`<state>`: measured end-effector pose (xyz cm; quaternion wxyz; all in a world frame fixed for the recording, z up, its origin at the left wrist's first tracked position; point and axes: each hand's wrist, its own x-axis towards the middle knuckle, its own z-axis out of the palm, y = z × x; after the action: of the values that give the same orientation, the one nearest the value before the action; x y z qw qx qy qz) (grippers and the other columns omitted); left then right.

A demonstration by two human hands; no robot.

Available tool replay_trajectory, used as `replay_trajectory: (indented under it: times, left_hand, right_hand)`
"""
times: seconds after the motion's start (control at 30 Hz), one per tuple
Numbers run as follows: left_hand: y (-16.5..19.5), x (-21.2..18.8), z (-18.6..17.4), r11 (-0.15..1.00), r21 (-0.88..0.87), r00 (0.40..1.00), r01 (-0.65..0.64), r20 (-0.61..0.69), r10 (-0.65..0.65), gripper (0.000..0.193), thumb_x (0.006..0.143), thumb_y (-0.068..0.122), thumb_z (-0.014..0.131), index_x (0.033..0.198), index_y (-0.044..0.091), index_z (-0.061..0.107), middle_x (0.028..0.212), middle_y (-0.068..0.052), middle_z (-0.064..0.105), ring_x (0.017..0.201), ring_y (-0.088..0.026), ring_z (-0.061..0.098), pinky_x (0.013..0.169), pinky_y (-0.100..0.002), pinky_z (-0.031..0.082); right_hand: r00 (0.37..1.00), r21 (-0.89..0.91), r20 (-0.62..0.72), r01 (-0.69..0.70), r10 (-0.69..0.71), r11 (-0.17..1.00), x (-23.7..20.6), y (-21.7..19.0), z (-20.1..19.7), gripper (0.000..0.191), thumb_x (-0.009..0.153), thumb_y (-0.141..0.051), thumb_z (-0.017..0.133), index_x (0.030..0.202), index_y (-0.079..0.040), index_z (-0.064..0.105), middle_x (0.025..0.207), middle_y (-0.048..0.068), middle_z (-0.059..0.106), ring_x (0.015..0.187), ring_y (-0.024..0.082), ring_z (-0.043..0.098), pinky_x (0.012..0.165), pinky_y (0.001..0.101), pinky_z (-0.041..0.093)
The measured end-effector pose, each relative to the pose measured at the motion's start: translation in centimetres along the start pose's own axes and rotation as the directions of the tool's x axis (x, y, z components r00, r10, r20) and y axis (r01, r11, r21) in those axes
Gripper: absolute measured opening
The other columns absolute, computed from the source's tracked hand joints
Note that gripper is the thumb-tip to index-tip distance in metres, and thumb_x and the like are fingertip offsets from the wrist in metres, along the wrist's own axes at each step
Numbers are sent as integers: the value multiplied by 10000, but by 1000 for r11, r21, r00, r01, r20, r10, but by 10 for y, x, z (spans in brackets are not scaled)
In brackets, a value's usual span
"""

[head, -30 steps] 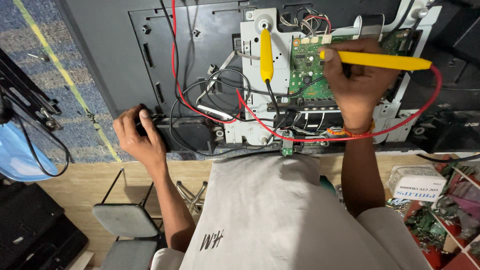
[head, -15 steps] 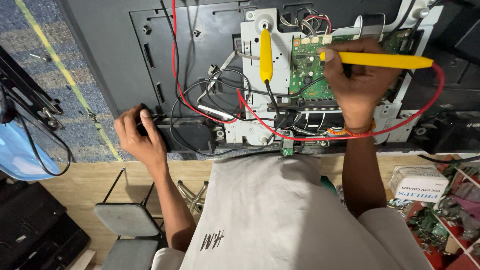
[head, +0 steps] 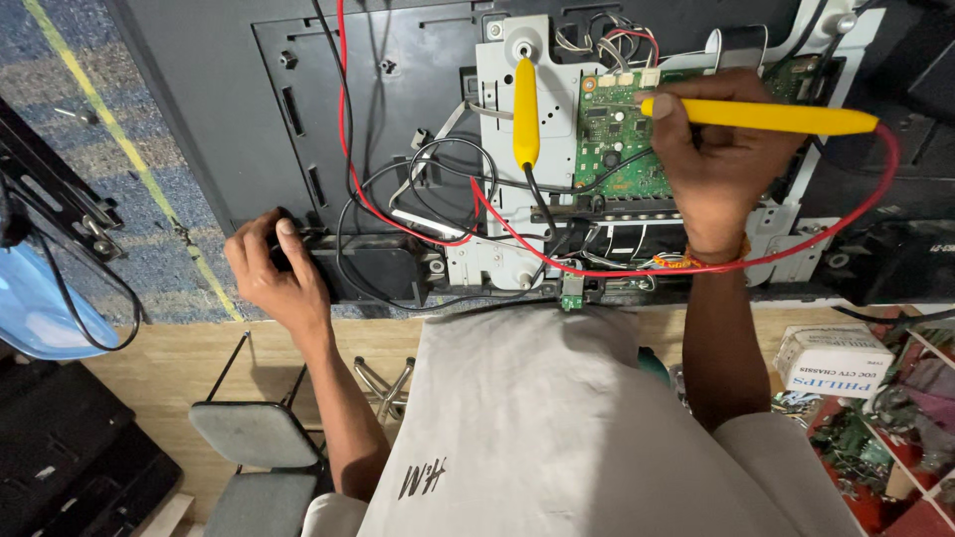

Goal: The person works on an opened television lying face-down on a repair bench. They connect multimeter test leads, probe components on the mainboard with the yellow probes, then pick up a magnifier and hold it over the circuit board to view it closely while touching the board.

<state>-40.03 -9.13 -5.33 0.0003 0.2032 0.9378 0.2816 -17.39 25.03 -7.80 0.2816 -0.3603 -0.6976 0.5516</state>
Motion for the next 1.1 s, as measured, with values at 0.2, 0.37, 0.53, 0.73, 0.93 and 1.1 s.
replay_trajectory:
  times: [0.2, 0.37, 0.53, 0.73, 0.93, 1.1]
  left_hand:
    - [-1, 0, 0, 999, 48, 1000, -21, 0, 21, 110, 1109, 82, 653, 1161, -3, 700, 1125, -137, 627, 997, -265, 641, 854, -371, 546]
    - [1, 0, 0, 1000, -5, 1000, -7, 0, 7, 128, 1121, 97, 642, 1185, 0, 698, 1138, -133, 622, 1006, -251, 645, 856, -361, 557]
    - [2, 0, -1, 1000, 11, 1000, -12, -1, 12, 121, 1118, 95, 646, 1161, -6, 697, 1127, -135, 622, 1005, -255, 641, 865, -366, 550]
    - [1, 0, -1, 999, 37, 1000, -23, 2, 23, 128, 1113, 101, 648, 1159, -7, 699, 1124, -139, 627, 1011, -271, 635, 867, -374, 539]
    - [0, 0, 0, 999, 44, 1000, -22, -2, 22, 124, 1101, 100, 660, 1154, -6, 699, 1128, -145, 631, 1030, -290, 636, 885, -390, 534]
    - [-3, 1, 4, 1000, 17, 1000, -18, -9, 18, 118, 1092, 99, 663, 1144, -1, 699, 1120, -152, 637, 1029, -304, 641, 902, -402, 532]
  right_hand:
    - [999, 27, 46, 24, -25, 999, 2, -5, 0, 108, 1104, 41, 738, 1136, 53, 635, 983, 63, 707, 680, 3, 481, 605, 147, 348]
    - [998, 32, 56, -6, 4, 999, 7, -13, 3, 117, 1106, 76, 723, 1165, 66, 622, 983, 92, 706, 792, 58, 620, 683, 166, 474]
    - [998, -8, 55, 37, -36, 999, 10, -17, 5, 122, 1028, 86, 703, 1080, 71, 593, 976, 111, 713, 800, 78, 617, 704, 183, 464]
    - [997, 28, 75, 29, -31, 999, 7, -10, 3, 118, 1099, 90, 710, 1139, 71, 602, 1031, 113, 733, 815, 67, 650, 713, 163, 498]
    - [999, 16, 47, -15, 15, 1000, 1, 2, -1, 141, 1120, 56, 754, 1117, 46, 614, 986, 75, 739, 728, 11, 561, 640, 137, 405]
    - [998, -62, 51, 44, -41, 997, 6, 13, -4, 155, 1117, 40, 765, 1038, 44, 632, 936, 59, 714, 685, 12, 512, 629, 152, 372]
